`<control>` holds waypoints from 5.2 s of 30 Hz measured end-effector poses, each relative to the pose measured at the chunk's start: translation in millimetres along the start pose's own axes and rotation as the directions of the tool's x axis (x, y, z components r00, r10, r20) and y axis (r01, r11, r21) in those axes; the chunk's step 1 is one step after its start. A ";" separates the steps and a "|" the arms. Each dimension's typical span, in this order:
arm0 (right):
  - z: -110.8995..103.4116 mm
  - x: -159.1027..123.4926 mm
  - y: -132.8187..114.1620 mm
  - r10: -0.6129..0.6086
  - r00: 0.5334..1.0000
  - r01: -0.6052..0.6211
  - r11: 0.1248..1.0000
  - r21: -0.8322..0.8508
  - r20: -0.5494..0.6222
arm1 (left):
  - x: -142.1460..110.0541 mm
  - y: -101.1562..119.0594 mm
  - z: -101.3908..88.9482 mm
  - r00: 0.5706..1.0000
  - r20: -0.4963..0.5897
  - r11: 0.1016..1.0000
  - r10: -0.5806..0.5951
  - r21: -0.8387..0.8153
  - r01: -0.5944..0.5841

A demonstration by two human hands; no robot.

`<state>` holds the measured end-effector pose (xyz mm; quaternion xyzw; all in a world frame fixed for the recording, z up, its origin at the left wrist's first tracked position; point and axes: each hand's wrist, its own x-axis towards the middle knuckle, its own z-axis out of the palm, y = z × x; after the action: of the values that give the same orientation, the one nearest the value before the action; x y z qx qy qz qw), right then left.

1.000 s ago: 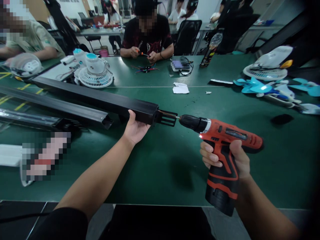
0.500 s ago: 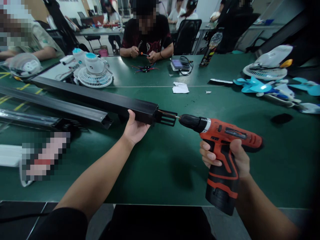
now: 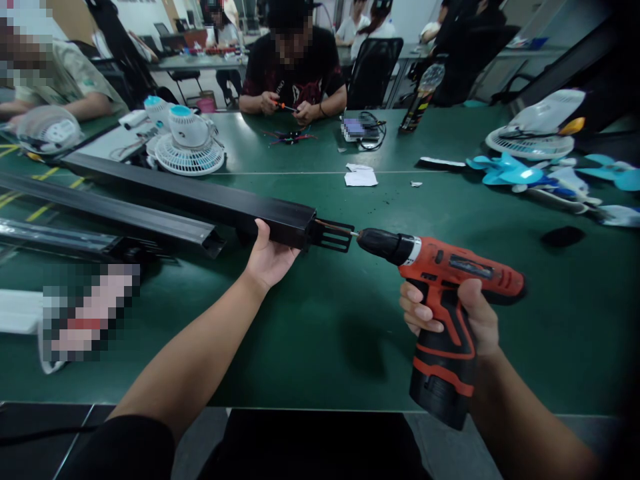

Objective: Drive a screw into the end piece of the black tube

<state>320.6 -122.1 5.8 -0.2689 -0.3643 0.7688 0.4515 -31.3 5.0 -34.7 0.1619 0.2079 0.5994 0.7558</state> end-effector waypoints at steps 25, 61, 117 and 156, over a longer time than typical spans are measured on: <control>3.8 2.8 -4.2 0.047 0.996 -0.047 0.999 0.007 0.078 | -3.0 -0.1 7.4 0.999 -0.046 1.000 0.006 0.009 -0.005; -0.5 3.7 -5.4 0.017 0.996 -0.019 1.000 0.024 0.086 | 0.0 -1.3 -0.8 1.000 -0.007 1.000 0.006 -0.012 -0.006; 4.4 3.1 -1.7 -0.028 0.998 0.030 0.999 -0.042 0.055 | 2.9 0.3 -8.3 0.998 0.063 0.999 -0.017 -0.028 0.019; 0.8 0.7 -1.9 -0.018 0.999 0.019 1.000 -0.024 0.045 | 3.1 0.0 -8.6 0.999 0.048 0.998 -0.020 -0.055 0.023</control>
<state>320.7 -121.1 7.8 -0.2537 -0.3862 0.7658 0.4472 -35.1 8.0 -42.5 0.1530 0.1750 0.5927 0.7712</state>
